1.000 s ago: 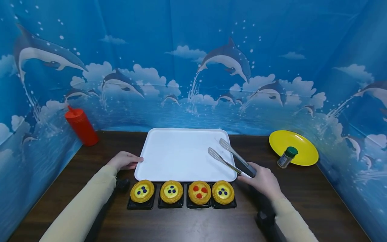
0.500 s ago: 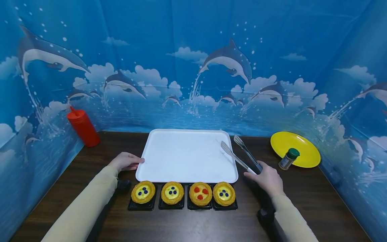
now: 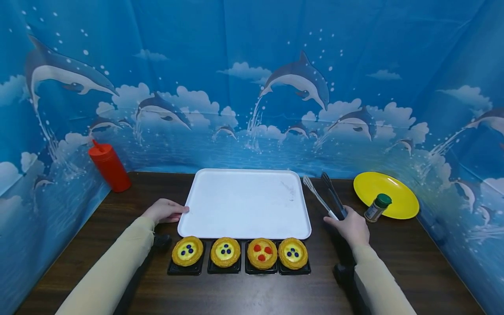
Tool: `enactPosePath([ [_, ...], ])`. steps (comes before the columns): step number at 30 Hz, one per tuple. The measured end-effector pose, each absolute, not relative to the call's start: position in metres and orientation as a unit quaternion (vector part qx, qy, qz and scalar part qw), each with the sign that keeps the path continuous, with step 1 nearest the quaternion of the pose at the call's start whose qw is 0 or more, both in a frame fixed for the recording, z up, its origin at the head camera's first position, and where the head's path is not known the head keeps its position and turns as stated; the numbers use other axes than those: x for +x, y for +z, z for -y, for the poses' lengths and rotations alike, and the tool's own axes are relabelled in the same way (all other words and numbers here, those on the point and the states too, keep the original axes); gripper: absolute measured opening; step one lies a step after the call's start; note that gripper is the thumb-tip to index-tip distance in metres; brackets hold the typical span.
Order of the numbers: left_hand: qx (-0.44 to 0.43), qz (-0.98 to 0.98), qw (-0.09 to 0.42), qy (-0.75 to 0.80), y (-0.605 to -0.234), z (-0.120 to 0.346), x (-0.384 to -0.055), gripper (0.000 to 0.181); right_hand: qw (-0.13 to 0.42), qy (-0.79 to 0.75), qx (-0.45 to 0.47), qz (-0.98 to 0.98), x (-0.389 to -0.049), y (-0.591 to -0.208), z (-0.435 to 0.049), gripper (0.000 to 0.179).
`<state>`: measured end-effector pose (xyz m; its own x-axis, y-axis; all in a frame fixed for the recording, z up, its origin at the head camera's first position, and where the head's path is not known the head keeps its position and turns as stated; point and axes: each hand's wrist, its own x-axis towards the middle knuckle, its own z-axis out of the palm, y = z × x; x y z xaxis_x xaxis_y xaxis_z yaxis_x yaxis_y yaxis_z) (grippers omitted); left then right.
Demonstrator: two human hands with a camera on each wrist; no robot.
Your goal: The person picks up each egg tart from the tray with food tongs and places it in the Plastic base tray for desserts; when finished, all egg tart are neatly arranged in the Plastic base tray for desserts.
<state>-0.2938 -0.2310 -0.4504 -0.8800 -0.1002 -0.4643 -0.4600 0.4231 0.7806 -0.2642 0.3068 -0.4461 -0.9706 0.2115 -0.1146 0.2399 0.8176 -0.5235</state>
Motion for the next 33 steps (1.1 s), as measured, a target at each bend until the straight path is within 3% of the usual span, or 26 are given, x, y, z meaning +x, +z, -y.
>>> enactPosePath([
  [18, -0.171, -0.822, 0.182, 0.513, -0.4525, 0.2287, -0.2968, 0.039, 0.055, -0.313, 0.155, -0.935, -0.2674, -0.4475, -0.3078, 0.086],
  [27, -0.175, -0.821, 0.182, 0.512, -0.454, 0.2286, -0.2968, 0.039, 0.103, -0.3, 0.152, -0.936, -0.2721, -0.4464, -0.3075, 0.092],
  [33, -0.178, -0.821, 0.176, 0.514, -0.454, 0.2299, -0.297, 0.038, 0.096, -0.29, 0.146, -0.941, -0.2737, -0.4437, -0.3044, 0.08],
])
